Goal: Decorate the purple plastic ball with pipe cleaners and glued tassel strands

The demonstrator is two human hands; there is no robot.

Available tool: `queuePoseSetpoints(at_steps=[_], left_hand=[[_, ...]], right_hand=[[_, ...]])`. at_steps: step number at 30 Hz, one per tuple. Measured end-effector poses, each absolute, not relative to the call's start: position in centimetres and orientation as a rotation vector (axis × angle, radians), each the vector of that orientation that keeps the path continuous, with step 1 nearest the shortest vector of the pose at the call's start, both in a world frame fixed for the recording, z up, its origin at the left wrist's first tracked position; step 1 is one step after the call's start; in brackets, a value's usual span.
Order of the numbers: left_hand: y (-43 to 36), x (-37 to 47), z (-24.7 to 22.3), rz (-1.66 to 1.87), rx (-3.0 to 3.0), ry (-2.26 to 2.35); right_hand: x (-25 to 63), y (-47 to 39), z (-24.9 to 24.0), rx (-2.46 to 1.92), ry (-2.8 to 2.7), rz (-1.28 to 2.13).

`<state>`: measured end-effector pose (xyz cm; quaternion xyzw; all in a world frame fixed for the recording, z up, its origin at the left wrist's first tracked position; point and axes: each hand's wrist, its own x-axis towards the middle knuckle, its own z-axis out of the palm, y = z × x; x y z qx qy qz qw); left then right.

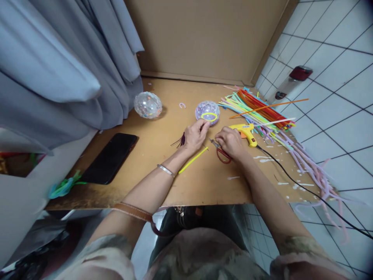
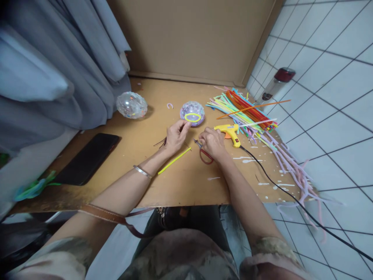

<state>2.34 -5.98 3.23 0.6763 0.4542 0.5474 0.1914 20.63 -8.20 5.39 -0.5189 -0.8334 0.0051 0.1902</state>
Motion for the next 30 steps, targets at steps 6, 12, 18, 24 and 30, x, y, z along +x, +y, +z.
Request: queuePoseSetpoints(at_steps=[6,12,18,24,30], left_hand=[[-6.0,2.1,3.5,1.53,1.829,1.266],[-6.3,2.2,3.6,1.498,1.813,1.25],[-6.5,2.3,3.7,1.49,1.795,1.232],[-6.4,2.3,3.6,1.434,1.788,1.204],[-6.9,2.5,4.0,1.342,1.88,1.15]], right_hand=[[20.5,-7.6,5.0,-1.428,-2.343,0.1],[20.4,-7.2,4.4,-1.448,-2.366,0.16],[20.3,-7.6,4.8,-1.42,-2.292,0.164],[20.6,-7.8,5.4,-1.332,-2.115,0.323],[20.6,-7.5,5.4,-1.303,-1.965,0.528]])
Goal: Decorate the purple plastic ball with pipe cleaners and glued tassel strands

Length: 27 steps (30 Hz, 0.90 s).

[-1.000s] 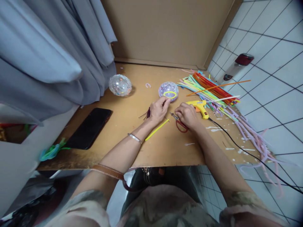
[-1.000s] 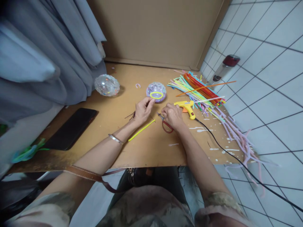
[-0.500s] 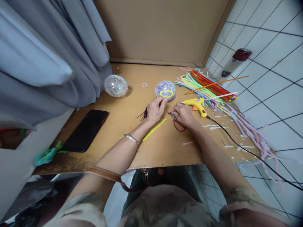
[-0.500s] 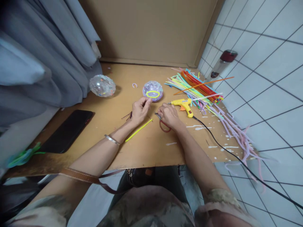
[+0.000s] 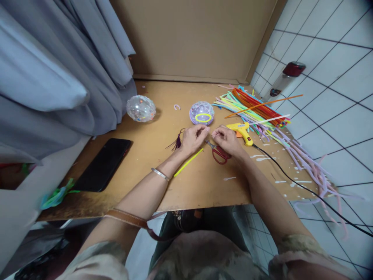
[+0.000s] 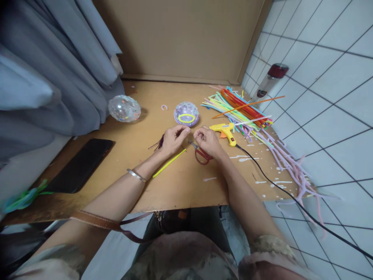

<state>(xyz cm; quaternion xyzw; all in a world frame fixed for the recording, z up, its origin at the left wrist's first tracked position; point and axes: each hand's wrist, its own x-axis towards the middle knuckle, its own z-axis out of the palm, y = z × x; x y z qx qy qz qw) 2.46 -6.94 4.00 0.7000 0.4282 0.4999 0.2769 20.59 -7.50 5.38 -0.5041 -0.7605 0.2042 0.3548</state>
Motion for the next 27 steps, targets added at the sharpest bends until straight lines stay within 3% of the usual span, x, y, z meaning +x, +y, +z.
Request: queuePoseSetpoints(at_steps=[7,17,27], left_hand=[[-7.08,2.6,3.75,1.254,1.997,1.177],[-6.4,3.08,3.92,1.274,1.577,1.023],[-6.73,3.24,4.08,1.272,1.603,1.032]], right_hand=[[20.45,-7.42,5.16,-1.284,-1.873,0.537],[20.66,-7.11,5.21,-1.231,-1.671,0.608],[20.48,-7.43,5.37,-1.203,-1.719,0.579]])
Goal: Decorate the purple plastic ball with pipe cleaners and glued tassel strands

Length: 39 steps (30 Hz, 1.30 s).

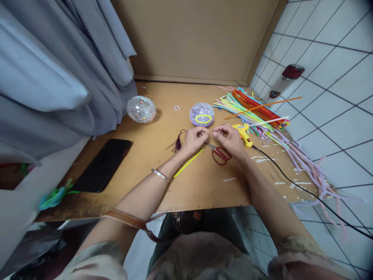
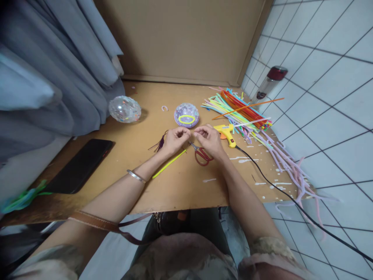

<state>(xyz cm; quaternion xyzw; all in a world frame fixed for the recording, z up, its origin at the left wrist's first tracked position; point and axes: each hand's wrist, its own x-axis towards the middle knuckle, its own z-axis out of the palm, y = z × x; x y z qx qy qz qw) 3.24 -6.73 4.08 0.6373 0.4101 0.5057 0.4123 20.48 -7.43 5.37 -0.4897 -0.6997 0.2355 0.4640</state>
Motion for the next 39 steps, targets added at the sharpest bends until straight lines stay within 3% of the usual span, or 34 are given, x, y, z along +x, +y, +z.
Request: queuePoseSetpoints(at_steps=[20,23,30,39], left_hand=[[-7.0,3.7,4.2,1.251,1.55,1.032],[-7.0,3.8,4.1,1.271,1.54,1.006],[-6.8,3.9,3.7,1.281,1.575,1.071],[-6.5,4.0,3.4,1.262,1.631,1.155]], right_hand=[[20.3,-6.9,4.9,-1.184,-1.537,0.743],[20.7,-6.7,5.0,-1.204,-1.579,0.563],[21.9,-7.0,4.9,-1.53,-1.802,-0.229],[21.7,-5.2,3.7,-1.658,-1.868,-0.377]])
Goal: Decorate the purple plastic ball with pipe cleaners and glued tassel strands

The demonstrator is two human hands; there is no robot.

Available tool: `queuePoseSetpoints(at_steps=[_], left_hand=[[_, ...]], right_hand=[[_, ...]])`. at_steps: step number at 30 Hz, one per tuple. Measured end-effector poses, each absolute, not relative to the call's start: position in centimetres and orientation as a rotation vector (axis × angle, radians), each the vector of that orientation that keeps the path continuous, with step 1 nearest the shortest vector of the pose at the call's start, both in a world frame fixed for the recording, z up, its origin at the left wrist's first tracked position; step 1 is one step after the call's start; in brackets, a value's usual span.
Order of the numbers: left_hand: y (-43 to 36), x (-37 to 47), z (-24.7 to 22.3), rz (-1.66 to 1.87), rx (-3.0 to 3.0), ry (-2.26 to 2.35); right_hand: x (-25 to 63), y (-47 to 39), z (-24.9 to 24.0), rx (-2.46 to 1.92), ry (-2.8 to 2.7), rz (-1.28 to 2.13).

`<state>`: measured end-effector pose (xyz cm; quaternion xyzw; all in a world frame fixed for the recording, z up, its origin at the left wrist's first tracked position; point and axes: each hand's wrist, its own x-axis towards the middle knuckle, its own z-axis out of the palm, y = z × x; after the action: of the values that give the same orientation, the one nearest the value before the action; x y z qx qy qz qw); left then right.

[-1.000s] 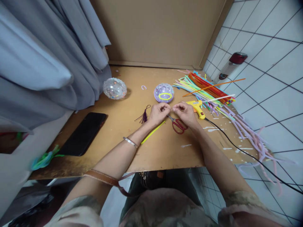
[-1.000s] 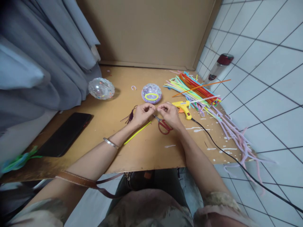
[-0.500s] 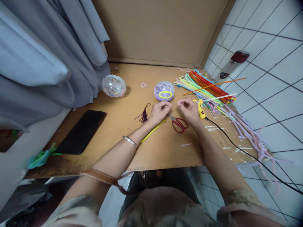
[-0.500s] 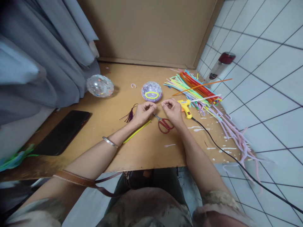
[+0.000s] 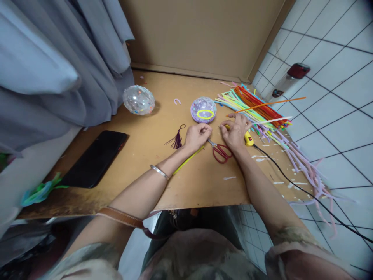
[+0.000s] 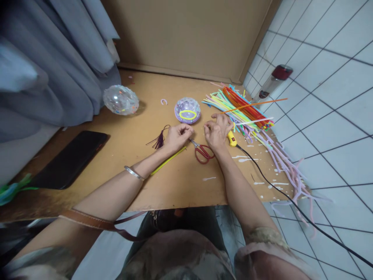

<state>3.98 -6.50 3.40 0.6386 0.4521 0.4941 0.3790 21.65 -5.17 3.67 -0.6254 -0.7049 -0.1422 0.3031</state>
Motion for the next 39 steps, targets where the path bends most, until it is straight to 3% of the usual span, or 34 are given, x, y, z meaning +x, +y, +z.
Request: queuePoseSetpoints(at_steps=[39], left_hand=[[-6.29,4.1,2.97,1.239,1.694,1.225]], right_hand=[[21.01,-4.27,3.4,-1.67,-1.962,-0.355]])
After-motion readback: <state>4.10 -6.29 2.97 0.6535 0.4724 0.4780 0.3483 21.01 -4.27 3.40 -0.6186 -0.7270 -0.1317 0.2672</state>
